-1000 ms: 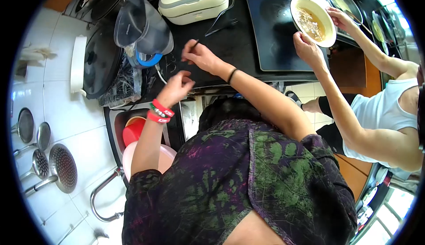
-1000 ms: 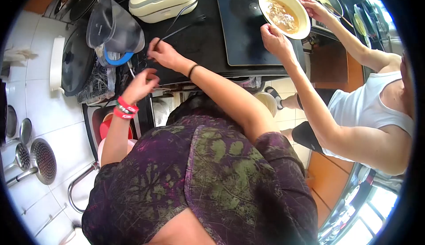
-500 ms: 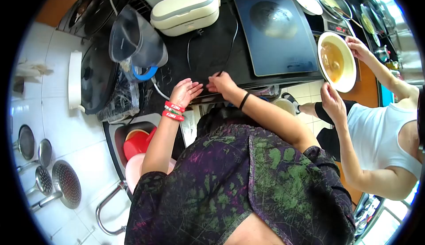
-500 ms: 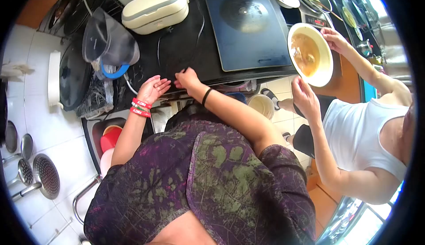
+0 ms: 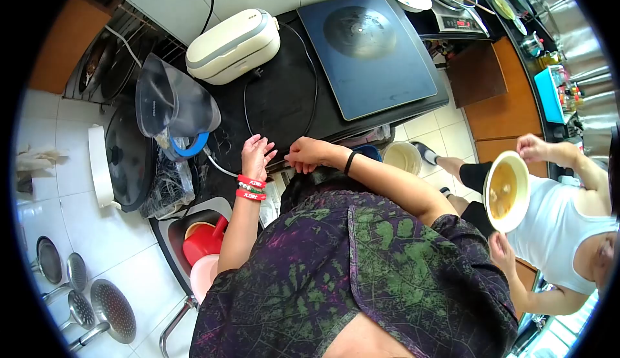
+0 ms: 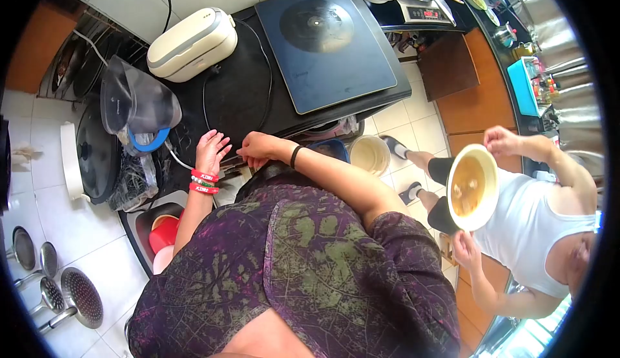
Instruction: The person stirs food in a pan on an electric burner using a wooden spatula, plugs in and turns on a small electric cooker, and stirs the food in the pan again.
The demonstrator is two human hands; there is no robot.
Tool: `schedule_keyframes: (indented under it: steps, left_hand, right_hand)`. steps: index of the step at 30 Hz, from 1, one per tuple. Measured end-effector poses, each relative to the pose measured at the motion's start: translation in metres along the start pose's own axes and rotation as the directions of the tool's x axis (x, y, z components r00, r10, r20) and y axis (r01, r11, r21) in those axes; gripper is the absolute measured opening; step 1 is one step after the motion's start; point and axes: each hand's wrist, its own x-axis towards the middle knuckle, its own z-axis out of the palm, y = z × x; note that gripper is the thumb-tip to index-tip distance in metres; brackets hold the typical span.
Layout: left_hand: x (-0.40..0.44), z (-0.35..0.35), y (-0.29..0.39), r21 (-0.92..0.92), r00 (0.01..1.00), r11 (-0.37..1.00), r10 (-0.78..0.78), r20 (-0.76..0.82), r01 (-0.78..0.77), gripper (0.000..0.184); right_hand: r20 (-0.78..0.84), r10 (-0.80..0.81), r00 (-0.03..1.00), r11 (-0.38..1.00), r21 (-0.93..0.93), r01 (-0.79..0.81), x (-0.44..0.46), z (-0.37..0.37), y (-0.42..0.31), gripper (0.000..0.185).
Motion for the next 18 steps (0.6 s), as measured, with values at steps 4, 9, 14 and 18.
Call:
schedule_keyframes:
  steps: [4, 9, 14, 18]
  left_hand:
    - [-0.006, 0.007, 0.008, 0.0, 0.999, 0.999, 0.032, 0.014, -0.032, 0.044]
    - [-0.013, 0.02, 0.011, 0.016, 0.998, 0.998, 0.061, 0.017, -0.062, 0.041]
    - [-0.022, 0.028, 0.008, -0.004, 0.997, 0.998, 0.067, 0.032, -0.067, 0.041]
    - [-0.036, 0.047, 0.007, 0.02, 0.998, 0.998, 0.065, 0.019, -0.066, 0.042]
  right_hand:
    - [-0.08, -0.031, 0.996, 0.996, 0.079, 0.038, -0.004, -0.004, 0.0, 0.03]
    - [-0.289, -0.161, 0.944, 0.95, 0.212, 0.227, -0.023, -0.013, -0.002, 0.026]
    - [-0.403, -0.156, 0.902, 0.913, 0.291, 0.288, -0.038, -0.024, 0.011, 0.023]
    - [-0.48, -0.138, 0.867, 0.832, 0.419, 0.364, -0.05, -0.041, 0.025, 0.021]
